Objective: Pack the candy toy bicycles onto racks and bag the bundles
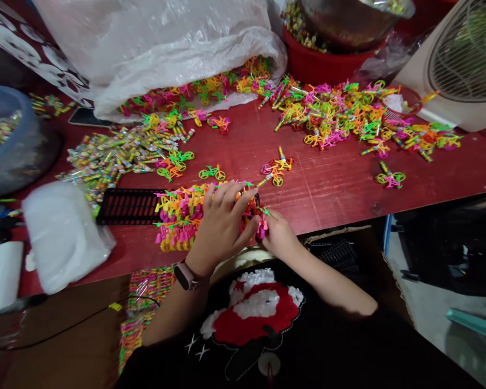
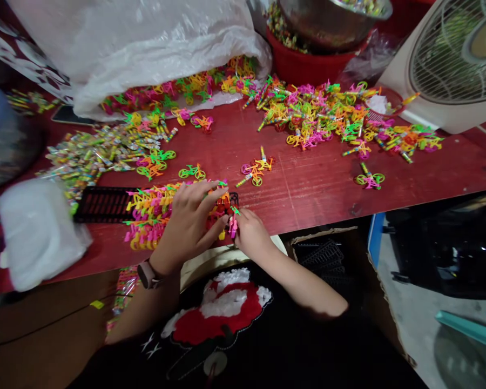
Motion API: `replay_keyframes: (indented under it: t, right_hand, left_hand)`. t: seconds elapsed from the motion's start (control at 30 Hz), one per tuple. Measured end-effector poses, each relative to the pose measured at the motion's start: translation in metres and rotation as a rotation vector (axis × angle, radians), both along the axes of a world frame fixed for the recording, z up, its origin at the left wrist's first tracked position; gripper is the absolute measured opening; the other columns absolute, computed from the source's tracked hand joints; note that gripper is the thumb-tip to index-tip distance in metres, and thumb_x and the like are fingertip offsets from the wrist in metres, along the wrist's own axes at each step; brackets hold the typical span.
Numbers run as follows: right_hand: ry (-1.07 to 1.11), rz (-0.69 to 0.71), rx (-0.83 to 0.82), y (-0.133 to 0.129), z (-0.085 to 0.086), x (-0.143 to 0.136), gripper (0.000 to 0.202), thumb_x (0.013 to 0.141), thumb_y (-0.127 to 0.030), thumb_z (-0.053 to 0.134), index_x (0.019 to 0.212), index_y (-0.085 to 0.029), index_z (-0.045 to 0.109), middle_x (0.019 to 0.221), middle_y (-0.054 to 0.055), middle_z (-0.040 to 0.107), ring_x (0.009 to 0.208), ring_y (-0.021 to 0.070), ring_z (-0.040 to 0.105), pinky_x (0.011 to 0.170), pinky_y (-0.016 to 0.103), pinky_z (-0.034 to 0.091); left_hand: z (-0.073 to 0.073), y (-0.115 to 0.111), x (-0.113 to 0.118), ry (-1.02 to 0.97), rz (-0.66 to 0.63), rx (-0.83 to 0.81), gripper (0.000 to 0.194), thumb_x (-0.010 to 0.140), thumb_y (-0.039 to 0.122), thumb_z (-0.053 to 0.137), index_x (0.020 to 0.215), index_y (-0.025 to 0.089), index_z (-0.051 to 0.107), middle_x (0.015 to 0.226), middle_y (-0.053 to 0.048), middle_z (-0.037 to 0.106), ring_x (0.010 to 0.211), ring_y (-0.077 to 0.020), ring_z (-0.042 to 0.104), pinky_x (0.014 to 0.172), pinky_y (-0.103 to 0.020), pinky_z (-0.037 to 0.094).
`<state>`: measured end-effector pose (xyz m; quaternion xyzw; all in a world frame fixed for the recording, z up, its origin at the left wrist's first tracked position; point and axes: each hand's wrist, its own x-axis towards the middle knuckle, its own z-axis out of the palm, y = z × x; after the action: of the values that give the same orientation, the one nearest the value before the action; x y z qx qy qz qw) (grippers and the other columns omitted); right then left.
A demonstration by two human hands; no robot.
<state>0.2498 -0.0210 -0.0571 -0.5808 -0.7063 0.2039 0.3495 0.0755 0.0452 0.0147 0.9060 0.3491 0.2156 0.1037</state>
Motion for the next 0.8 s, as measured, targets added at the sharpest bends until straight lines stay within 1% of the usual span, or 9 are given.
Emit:
replay_keyframes:
  t: [0.1,0.2,0.37,0.43,0.5,0.57,0.67,0.73,0.8]
  right_hand:
    - [-0.035,-0.004,-0.017,0.000,0.001,0.000,0.022,0.084,-0.002,0.056,0.095,-0.018,0.066,0.098,0.012,0.068,0.093,0.0258,0.064,0.090,0.042,0.057]
    - [-0.079,-0.012,-0.057,0.000,0.002,-0.001,0.021,0.081,0.000,0.059,0.091,-0.018,0.064,0.097,0.012,0.067,0.092,0.0255,0.063,0.089,0.041,0.057]
    - [-0.134,-0.028,-0.146,0.005,0.008,-0.006,0.024,0.080,0.002,0.059,0.096,-0.016,0.064,0.102,0.013,0.067,0.095,0.0253,0.062,0.092,0.040,0.055]
    - [-0.140,-0.033,-0.165,0.007,0.009,-0.007,0.027,0.079,0.002,0.060,0.098,-0.016,0.064,0.102,0.013,0.066,0.094,0.0246,0.061,0.093,0.039,0.054]
    - [-0.129,-0.029,-0.160,0.008,0.005,-0.007,0.029,0.078,0.003,0.060,0.098,-0.016,0.065,0.102,0.012,0.065,0.094,0.0243,0.060,0.092,0.039,0.053]
    - [-0.071,-0.014,-0.125,0.009,0.000,-0.005,0.025,0.078,0.002,0.059,0.093,-0.018,0.064,0.097,0.010,0.062,0.092,0.0236,0.059,0.088,0.038,0.053]
    - [0.124,0.025,-0.066,0.009,-0.008,0.001,0.015,0.085,-0.005,0.058,0.088,-0.019,0.062,0.095,0.007,0.059,0.088,0.0218,0.058,0.081,0.035,0.051]
    - [0.258,0.021,-0.045,0.009,-0.010,0.004,0.009,0.089,-0.011,0.059,0.089,-0.019,0.062,0.095,0.006,0.058,0.087,0.0208,0.057,0.078,0.033,0.050]
    - [0.314,-0.005,-0.035,0.009,-0.011,0.004,0.008,0.091,-0.015,0.058,0.085,-0.020,0.059,0.090,0.005,0.057,0.083,0.0203,0.056,0.075,0.032,0.047]
  left_hand:
    - [0.000,0.001,0.001,0.020,-0.012,0.016,0.054,0.099,0.049,0.061,0.147,0.028,0.047,0.156,-0.013,0.048,0.149,-0.0362,0.039,0.128,-0.062,0.020]
    - [0.001,0.000,0.002,0.015,-0.007,0.046,0.053,0.098,0.050,0.063,0.143,0.027,0.050,0.153,-0.013,0.051,0.147,-0.0361,0.042,0.127,-0.063,0.022]
    - [0.002,0.001,0.008,0.017,-0.009,0.101,0.029,0.098,0.042,0.066,0.123,0.028,0.064,0.147,-0.009,0.057,0.147,-0.0356,0.041,0.128,-0.066,0.020]
    - [0.002,0.003,0.009,-0.006,-0.009,0.103,0.019,0.099,0.037,0.066,0.116,0.028,0.067,0.143,-0.007,0.061,0.146,-0.0346,0.043,0.127,-0.067,0.022]
    - [0.003,0.004,0.010,-0.027,-0.002,0.087,0.013,0.100,0.033,0.065,0.111,0.027,0.067,0.140,-0.006,0.063,0.145,-0.0337,0.045,0.126,-0.066,0.025]
    - [0.003,0.005,0.009,-0.044,0.007,0.062,0.010,0.100,0.032,0.065,0.108,0.026,0.067,0.140,-0.006,0.063,0.143,-0.0331,0.047,0.125,-0.065,0.028]
    - [0.004,0.006,0.009,-0.063,0.010,0.039,0.010,0.099,0.034,0.067,0.105,0.026,0.067,0.138,-0.006,0.063,0.141,-0.0328,0.049,0.124,-0.065,0.028]
    - [0.003,0.007,0.008,-0.065,0.013,0.042,0.010,0.099,0.035,0.067,0.104,0.026,0.068,0.137,-0.006,0.064,0.141,-0.0328,0.048,0.124,-0.065,0.028]
    - [0.001,0.007,0.008,-0.056,0.016,0.043,0.010,0.100,0.036,0.066,0.105,0.026,0.068,0.138,-0.006,0.063,0.142,-0.0328,0.048,0.125,-0.065,0.026]
